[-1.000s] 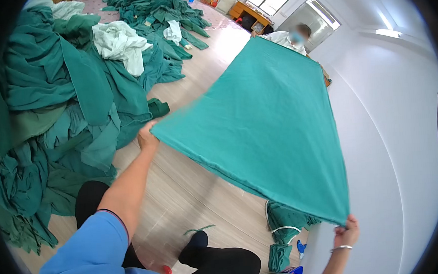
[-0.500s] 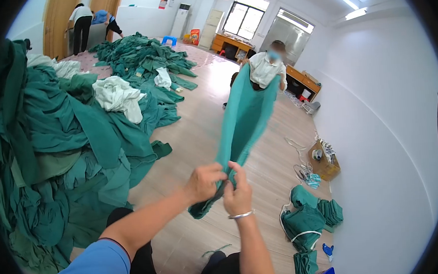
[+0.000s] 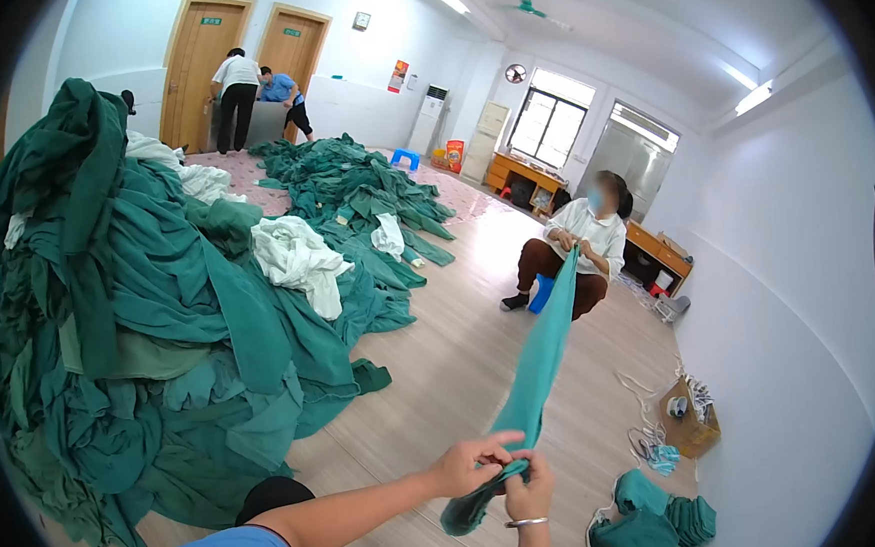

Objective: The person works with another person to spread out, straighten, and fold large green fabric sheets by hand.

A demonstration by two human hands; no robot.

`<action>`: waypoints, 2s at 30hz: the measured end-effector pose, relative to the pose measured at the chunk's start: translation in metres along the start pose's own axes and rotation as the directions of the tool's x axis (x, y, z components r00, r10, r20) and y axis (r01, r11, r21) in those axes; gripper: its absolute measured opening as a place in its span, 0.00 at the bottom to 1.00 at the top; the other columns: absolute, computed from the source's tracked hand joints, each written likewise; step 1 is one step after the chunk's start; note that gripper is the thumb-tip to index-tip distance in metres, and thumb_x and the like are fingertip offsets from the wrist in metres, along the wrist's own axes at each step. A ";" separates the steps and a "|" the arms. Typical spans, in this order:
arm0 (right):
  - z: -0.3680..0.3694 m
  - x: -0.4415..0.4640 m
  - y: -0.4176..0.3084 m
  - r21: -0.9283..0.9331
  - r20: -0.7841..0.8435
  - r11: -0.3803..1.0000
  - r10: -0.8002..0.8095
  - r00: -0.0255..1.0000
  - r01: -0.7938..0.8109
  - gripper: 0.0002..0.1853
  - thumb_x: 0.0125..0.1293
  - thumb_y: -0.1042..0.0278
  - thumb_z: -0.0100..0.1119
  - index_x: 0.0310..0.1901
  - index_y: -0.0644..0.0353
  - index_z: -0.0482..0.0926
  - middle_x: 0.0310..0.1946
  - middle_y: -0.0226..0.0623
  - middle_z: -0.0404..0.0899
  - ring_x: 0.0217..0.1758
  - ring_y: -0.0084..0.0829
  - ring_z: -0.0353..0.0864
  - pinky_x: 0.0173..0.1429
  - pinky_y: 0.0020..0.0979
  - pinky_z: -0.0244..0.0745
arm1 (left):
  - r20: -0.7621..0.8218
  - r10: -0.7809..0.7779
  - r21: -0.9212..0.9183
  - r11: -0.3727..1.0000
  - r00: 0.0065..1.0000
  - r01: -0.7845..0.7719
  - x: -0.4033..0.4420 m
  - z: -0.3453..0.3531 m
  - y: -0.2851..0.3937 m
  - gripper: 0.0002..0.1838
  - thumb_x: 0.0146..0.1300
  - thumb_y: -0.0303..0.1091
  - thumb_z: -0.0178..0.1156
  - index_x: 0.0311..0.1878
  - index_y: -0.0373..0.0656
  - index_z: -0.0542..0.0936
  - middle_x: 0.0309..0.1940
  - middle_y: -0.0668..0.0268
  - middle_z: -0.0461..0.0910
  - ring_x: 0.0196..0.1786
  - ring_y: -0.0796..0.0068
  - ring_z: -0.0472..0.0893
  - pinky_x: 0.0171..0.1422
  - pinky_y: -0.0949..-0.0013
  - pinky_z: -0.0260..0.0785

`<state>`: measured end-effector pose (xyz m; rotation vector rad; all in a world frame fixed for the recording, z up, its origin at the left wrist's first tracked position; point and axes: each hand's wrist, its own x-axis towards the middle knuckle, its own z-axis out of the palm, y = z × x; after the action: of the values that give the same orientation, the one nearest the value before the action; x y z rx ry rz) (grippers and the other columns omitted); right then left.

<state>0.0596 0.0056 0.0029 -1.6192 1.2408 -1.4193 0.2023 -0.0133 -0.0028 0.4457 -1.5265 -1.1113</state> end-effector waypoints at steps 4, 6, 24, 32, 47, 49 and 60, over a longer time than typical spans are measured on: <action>-0.010 0.008 -0.005 0.372 -0.117 0.927 0.092 0.989 -0.042 0.07 0.50 0.85 0.42 0.30 0.63 0.68 0.23 0.36 0.70 0.20 0.27 0.74 0.20 0.29 0.76 | -0.264 -0.366 -0.090 0.930 0.892 0.355 -0.003 -0.031 -0.067 0.29 0.53 0.35 0.60 0.58 0.38 0.64 0.44 0.55 0.76 0.43 0.71 0.77 0.48 0.73 0.68; -0.010 0.008 -0.016 0.479 -0.135 0.877 0.104 0.985 -0.027 0.08 0.50 0.85 0.42 0.31 0.63 0.68 0.23 0.37 0.70 0.19 0.28 0.74 0.20 0.29 0.76 | -0.370 -0.609 0.134 0.712 0.702 0.689 -0.019 -0.047 -0.111 0.36 0.50 0.47 0.62 0.59 0.40 0.64 0.50 0.52 0.71 0.51 0.65 0.73 0.53 0.69 0.66; -0.116 -0.018 -0.002 0.577 -0.237 0.816 0.174 0.956 -0.005 0.08 0.47 0.85 0.43 0.28 0.60 0.67 0.15 0.33 0.68 0.12 0.24 0.68 0.17 0.23 0.68 | 0.048 -0.768 -0.796 0.357 0.639 0.488 -0.038 -0.066 -0.118 0.25 0.54 0.29 0.59 0.55 0.34 0.65 0.50 0.54 0.71 0.52 0.61 0.73 0.57 0.57 0.66; -0.152 -0.116 0.170 0.480 -0.170 0.697 0.669 0.723 -0.533 0.12 0.41 0.89 0.39 0.26 0.60 0.67 0.13 0.36 0.65 0.10 0.29 0.64 0.20 0.39 0.75 | -0.217 -0.842 -0.268 0.537 0.493 0.800 -0.086 -0.063 -0.178 0.21 0.54 0.27 0.59 0.52 0.34 0.70 0.46 0.59 0.74 0.46 0.68 0.74 0.51 0.66 0.67; -0.106 -0.182 0.324 0.355 -0.113 0.515 0.852 0.511 -0.780 0.12 0.45 0.90 0.41 0.29 0.62 0.69 0.18 0.42 0.71 0.14 0.33 0.73 0.19 0.36 0.77 | -0.413 -0.882 -0.036 0.263 0.225 0.964 -0.157 -0.078 -0.271 0.17 0.54 0.28 0.59 0.47 0.31 0.73 0.43 0.57 0.76 0.44 0.66 0.75 0.49 0.66 0.67; -0.100 -0.198 0.341 0.353 -0.166 0.519 0.854 0.494 -0.778 0.11 0.45 0.88 0.43 0.29 0.61 0.69 0.21 0.42 0.73 0.16 0.32 0.76 0.19 0.29 0.76 | -0.402 -0.896 0.014 0.201 0.190 0.979 -0.174 -0.077 -0.282 0.17 0.54 0.28 0.59 0.47 0.31 0.73 0.43 0.56 0.76 0.44 0.66 0.75 0.49 0.66 0.67; -0.135 -0.221 0.367 -0.850 0.163 0.409 0.805 0.570 -0.334 0.20 0.46 0.65 0.60 0.43 0.59 0.76 0.37 0.42 0.77 0.38 0.37 0.78 0.46 0.30 0.72 | -0.675 -0.725 0.328 -0.130 0.136 0.936 -0.207 -0.094 -0.291 0.21 0.50 0.33 0.62 0.46 0.34 0.73 0.43 0.53 0.76 0.45 0.60 0.76 0.46 0.64 0.69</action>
<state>-0.1504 0.1003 -0.3829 -1.5717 1.8813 0.1609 0.2638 -0.0293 -0.3668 2.4709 -1.2128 -1.1714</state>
